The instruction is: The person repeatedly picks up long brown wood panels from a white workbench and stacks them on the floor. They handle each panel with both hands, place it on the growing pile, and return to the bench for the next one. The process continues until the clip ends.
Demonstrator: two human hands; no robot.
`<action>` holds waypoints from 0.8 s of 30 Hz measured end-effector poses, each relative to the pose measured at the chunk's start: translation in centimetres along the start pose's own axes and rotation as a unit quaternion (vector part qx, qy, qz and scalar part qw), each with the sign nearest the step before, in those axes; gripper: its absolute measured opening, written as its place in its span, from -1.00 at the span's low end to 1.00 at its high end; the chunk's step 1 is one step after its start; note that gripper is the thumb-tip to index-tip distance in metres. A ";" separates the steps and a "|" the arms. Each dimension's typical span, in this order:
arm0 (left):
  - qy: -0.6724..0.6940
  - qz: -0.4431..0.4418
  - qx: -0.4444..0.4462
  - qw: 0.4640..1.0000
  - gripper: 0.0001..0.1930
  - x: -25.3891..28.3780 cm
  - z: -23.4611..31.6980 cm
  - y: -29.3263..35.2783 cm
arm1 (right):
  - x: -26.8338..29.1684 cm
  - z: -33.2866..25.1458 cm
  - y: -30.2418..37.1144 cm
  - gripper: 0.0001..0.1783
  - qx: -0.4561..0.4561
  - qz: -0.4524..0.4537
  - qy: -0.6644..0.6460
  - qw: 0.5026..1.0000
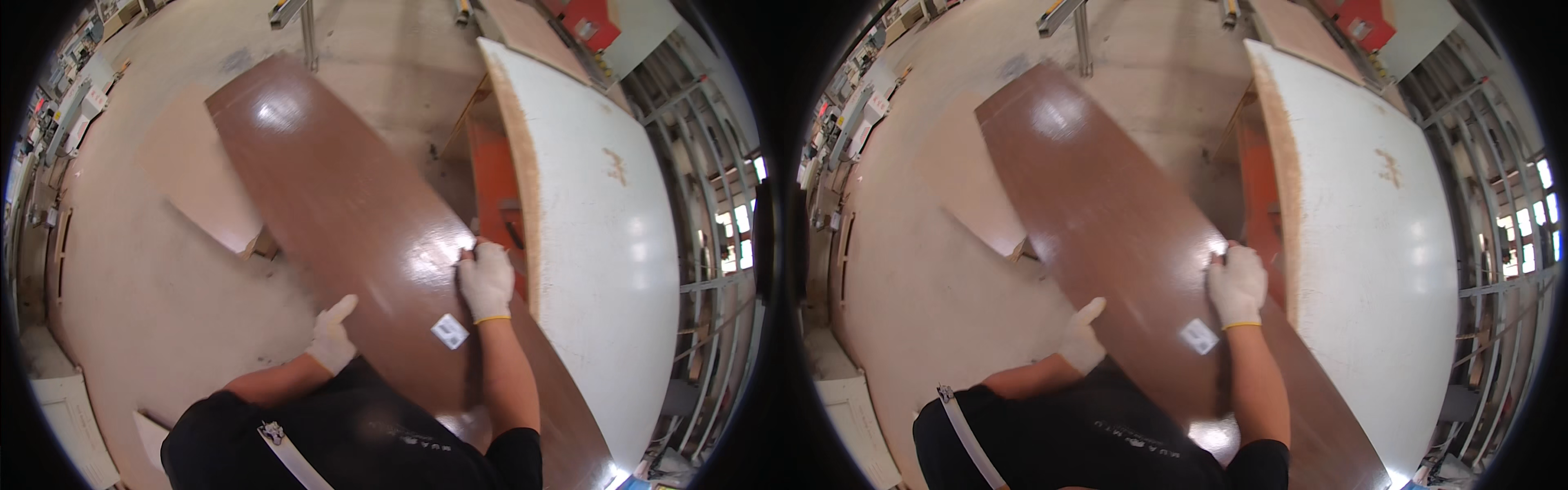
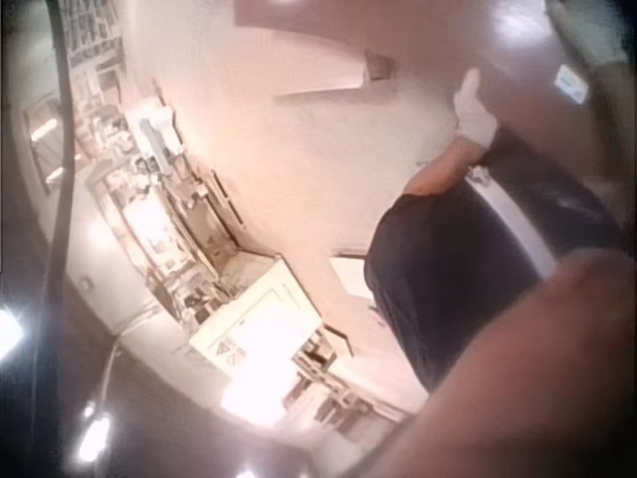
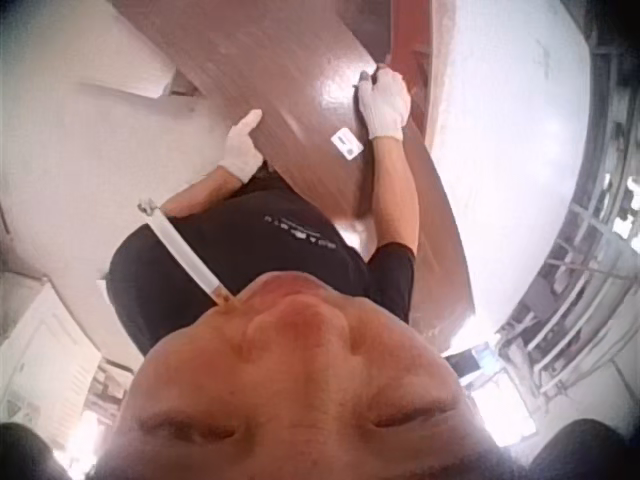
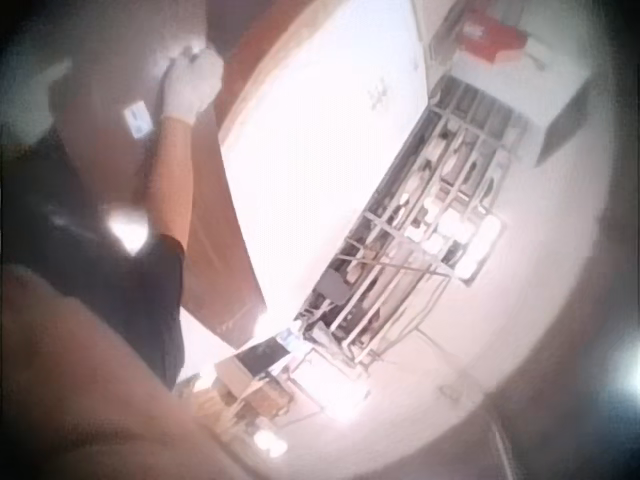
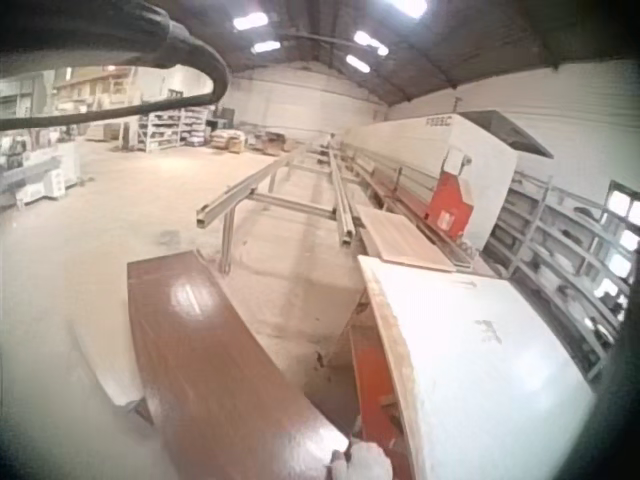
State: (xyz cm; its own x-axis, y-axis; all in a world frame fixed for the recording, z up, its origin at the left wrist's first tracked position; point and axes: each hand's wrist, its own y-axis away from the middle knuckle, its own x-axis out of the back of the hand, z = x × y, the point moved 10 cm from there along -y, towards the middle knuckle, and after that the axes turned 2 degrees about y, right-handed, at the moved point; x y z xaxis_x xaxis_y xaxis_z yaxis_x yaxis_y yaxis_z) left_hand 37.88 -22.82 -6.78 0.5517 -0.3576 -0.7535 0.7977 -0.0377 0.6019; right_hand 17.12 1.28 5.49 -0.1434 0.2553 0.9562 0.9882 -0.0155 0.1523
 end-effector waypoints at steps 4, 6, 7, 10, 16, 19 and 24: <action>0.030 0.012 -0.052 0.998 -0.57 3.5 0.3 -2.0 | 0.6 1.4 2.2 -0.40 0.092 -0.074 0.003 0.993; 0.053 0.046 -0.061 0.996 -0.55 6.7 1.9 -3.0 | 0.0 6.1 4.6 -0.35 0.011 -0.160 0.014 0.987; 0.085 0.048 -0.049 0.994 -0.55 8.0 2.1 -3.6 | 0.4 8.2 5.6 -0.35 -0.008 -0.168 0.045 0.985; 0.116 0.073 -0.060 0.989 -0.60 10.4 4.5 -4.8 | 0.3 10.4 7.4 -0.35 0.022 -0.188 0.035 0.981; 0.034 0.098 -0.183 0.978 -0.66 10.8 12.9 -5.9 | -1.9 5.6 4.5 -0.36 0.051 -0.181 0.044 0.981; 0.039 0.081 -0.184 0.979 -0.68 11.9 16.2 -8.0 | -3.0 2.1 2.6 -0.35 0.032 -0.195 0.063 0.978; 0.034 0.083 -0.218 0.972 -0.69 15.2 24.0 -11.7 | -5.2 -6.2 -1.0 -0.33 0.064 -0.196 0.062 0.977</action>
State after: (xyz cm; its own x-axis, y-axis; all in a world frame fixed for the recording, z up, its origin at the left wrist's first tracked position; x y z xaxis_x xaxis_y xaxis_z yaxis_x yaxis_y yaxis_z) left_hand 31.12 -50.24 -18.95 0.6842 -0.2622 -0.6806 0.7160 0.4188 0.5585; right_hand 16.50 -6.04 1.94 -0.5098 0.0980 0.8547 0.8535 0.1826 0.4881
